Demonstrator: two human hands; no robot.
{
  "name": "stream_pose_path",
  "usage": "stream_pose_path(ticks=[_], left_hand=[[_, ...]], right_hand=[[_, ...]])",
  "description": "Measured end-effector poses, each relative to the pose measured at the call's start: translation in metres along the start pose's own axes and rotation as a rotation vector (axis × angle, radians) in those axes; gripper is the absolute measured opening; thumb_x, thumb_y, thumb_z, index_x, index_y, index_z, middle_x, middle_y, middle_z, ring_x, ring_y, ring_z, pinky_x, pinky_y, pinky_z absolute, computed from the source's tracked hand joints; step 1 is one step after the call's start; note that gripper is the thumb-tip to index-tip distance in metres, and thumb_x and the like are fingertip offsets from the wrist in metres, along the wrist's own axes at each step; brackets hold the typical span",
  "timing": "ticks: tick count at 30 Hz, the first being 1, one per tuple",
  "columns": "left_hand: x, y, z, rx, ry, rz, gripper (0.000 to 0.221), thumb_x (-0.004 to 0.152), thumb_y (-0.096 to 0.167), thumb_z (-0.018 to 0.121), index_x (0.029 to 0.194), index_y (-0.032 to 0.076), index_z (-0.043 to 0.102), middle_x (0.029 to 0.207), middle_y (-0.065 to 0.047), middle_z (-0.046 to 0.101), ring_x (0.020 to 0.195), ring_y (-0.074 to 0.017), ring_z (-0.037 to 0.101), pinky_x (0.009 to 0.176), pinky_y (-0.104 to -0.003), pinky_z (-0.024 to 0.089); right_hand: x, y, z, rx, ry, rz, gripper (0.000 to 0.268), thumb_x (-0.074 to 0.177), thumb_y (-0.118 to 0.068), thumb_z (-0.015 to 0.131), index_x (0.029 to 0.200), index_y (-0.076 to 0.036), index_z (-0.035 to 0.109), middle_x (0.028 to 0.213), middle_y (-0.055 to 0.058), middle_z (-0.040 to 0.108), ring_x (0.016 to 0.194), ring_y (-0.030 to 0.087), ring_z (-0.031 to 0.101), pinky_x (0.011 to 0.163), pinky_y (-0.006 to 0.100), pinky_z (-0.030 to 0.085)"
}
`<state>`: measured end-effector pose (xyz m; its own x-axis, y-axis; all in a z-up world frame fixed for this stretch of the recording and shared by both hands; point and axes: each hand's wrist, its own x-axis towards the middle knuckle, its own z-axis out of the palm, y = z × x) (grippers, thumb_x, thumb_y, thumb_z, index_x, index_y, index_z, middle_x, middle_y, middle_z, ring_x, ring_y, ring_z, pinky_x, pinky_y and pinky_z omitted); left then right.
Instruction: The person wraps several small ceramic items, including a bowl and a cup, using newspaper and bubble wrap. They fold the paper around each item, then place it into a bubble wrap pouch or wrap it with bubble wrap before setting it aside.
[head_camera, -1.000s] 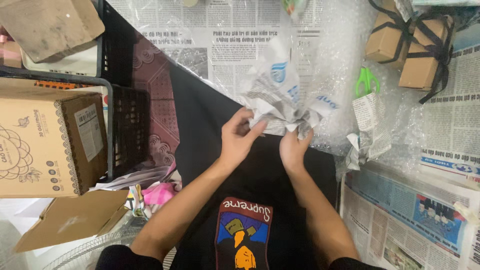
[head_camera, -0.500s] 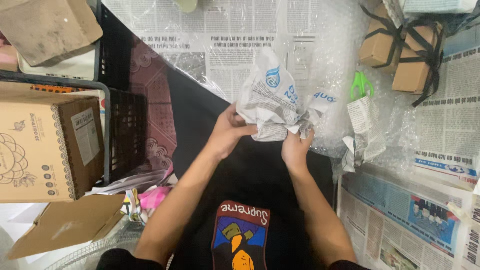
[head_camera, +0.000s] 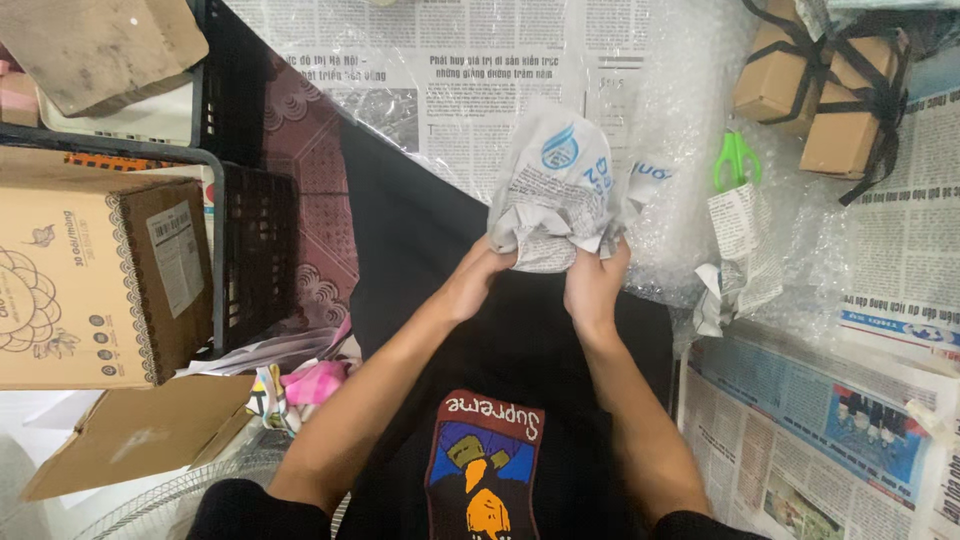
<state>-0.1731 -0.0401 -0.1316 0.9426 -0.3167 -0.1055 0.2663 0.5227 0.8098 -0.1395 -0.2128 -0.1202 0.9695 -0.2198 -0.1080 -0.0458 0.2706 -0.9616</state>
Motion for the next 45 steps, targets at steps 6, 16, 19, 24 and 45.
stream_pose_path(ticks=[6, 16, 19, 24, 45], left_hand=[[-0.002, 0.056, 0.037, 0.817, 0.055, 0.04, 0.074, 0.099, 0.031, 0.06, 0.153, -0.005, 0.025, 0.147, -0.025, 0.046, 0.14, -0.0372, 0.048, 0.115, -0.044, 0.039], [-0.008, 0.029, 0.019, -0.057, 0.073, 0.149, 0.039, 0.112, 0.014, 0.045, 0.144, -0.003, 0.06, 0.139, -0.012, 0.052, 0.118, -0.0239, 0.059, 0.094, -0.039, 0.054], [-0.001, 0.033, 0.007, 0.002, 0.045, 0.101, 0.032, 0.103, -0.002, 0.057, 0.134, -0.002, 0.062, 0.135, -0.01, 0.055, 0.114, -0.0226, 0.063, 0.084, -0.039, 0.06], [0.004, 0.038, -0.001, -0.082, -0.007, 0.003, 0.033, 0.094, -0.003, 0.064, 0.127, 0.0, 0.064, 0.131, -0.007, 0.059, 0.116, -0.0204, 0.065, 0.084, -0.039, 0.064], [0.008, 0.037, 0.005, -0.001, 0.153, -0.085, 0.017, 0.088, -0.01, 0.062, 0.092, 0.004, 0.053, 0.121, -0.013, 0.065, 0.074, -0.0151, 0.069, 0.046, -0.027, 0.054]], right_hand=[[-0.003, -0.017, 0.007, -0.287, -0.01, -0.016, 0.03, 0.101, -0.002, 0.057, 0.129, 0.009, 0.061, 0.126, 0.013, 0.068, 0.116, 0.019, 0.064, 0.102, 0.031, 0.05], [-0.002, -0.011, 0.006, -0.058, -0.004, 0.032, 0.032, 0.1, 0.002, 0.06, 0.131, 0.008, 0.058, 0.129, 0.012, 0.066, 0.117, 0.019, 0.062, 0.103, 0.031, 0.048], [0.001, -0.009, 0.003, -0.026, 0.01, 0.108, 0.033, 0.098, 0.001, 0.058, 0.131, 0.007, 0.056, 0.126, 0.012, 0.067, 0.116, 0.02, 0.065, 0.101, 0.032, 0.051], [-0.001, -0.008, -0.004, -0.092, -0.026, 0.068, 0.032, 0.1, 0.001, 0.058, 0.131, 0.008, 0.057, 0.126, 0.013, 0.067, 0.116, 0.02, 0.064, 0.102, 0.032, 0.05], [-0.001, -0.01, -0.02, -0.101, -0.014, 0.424, 0.031, 0.092, -0.002, 0.06, 0.121, 0.0, 0.052, 0.096, 0.007, 0.067, 0.072, 0.011, 0.061, 0.05, 0.022, 0.043]])
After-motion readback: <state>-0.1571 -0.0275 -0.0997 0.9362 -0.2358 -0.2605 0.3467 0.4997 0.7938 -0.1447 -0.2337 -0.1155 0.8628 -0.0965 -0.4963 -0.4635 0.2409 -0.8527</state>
